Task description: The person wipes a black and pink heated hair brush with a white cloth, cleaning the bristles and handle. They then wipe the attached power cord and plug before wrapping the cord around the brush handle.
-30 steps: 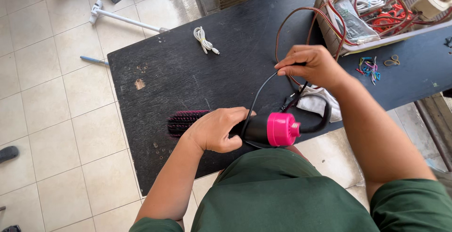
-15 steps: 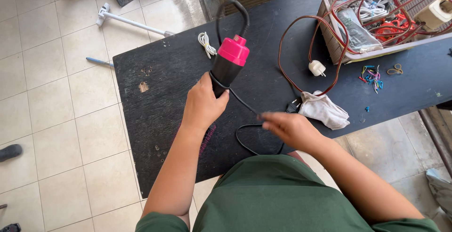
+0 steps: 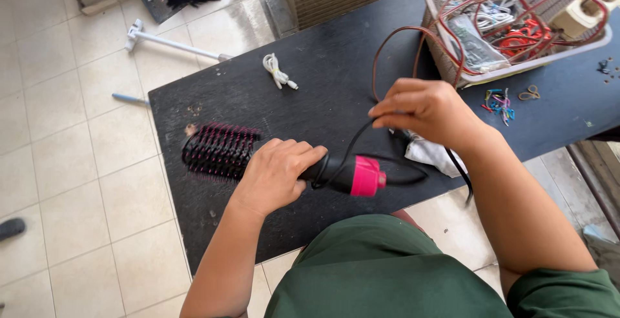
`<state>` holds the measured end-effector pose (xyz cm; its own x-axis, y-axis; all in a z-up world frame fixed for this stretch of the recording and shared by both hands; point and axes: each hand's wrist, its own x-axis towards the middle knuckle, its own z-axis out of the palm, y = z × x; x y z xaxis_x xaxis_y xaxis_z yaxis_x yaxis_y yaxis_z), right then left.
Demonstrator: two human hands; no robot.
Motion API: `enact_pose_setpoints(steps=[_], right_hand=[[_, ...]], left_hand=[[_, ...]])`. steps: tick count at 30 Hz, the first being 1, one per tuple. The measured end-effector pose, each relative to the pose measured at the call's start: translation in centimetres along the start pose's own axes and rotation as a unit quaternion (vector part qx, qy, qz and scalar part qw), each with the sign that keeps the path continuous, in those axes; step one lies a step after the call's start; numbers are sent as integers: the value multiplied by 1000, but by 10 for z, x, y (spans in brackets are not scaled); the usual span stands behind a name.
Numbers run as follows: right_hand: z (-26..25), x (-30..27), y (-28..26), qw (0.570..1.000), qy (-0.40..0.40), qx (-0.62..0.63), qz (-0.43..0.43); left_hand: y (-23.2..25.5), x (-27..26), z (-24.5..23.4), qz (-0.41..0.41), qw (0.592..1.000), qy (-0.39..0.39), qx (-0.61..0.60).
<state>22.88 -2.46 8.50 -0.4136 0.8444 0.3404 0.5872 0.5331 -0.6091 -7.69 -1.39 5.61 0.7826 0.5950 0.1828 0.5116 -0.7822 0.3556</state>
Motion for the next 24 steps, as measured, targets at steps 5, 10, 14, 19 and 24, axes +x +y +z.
enact_pose_setpoints(steps=[5, 10, 14, 19, 24], right_hand=[[42, 1, 51, 989, -84, 45, 114], [109, -19, 75, 983, -149, 28, 104], [136, -38, 47, 965, -187, 5, 185], [111, -45, 10, 976, -200, -84, 4], [28, -17, -19, 972, -157, -156, -74]], left_hand=[[-3, -5, -11, -10, 989, -2, -151], [-6, 0, -1, -137, 911, 70, -382], [-19, 13, 19, -194, 930, 130, -285], [-36, 18, 35, -356, 923, 97, -110], [-33, 9, 32, -266, 961, 47, 63]])
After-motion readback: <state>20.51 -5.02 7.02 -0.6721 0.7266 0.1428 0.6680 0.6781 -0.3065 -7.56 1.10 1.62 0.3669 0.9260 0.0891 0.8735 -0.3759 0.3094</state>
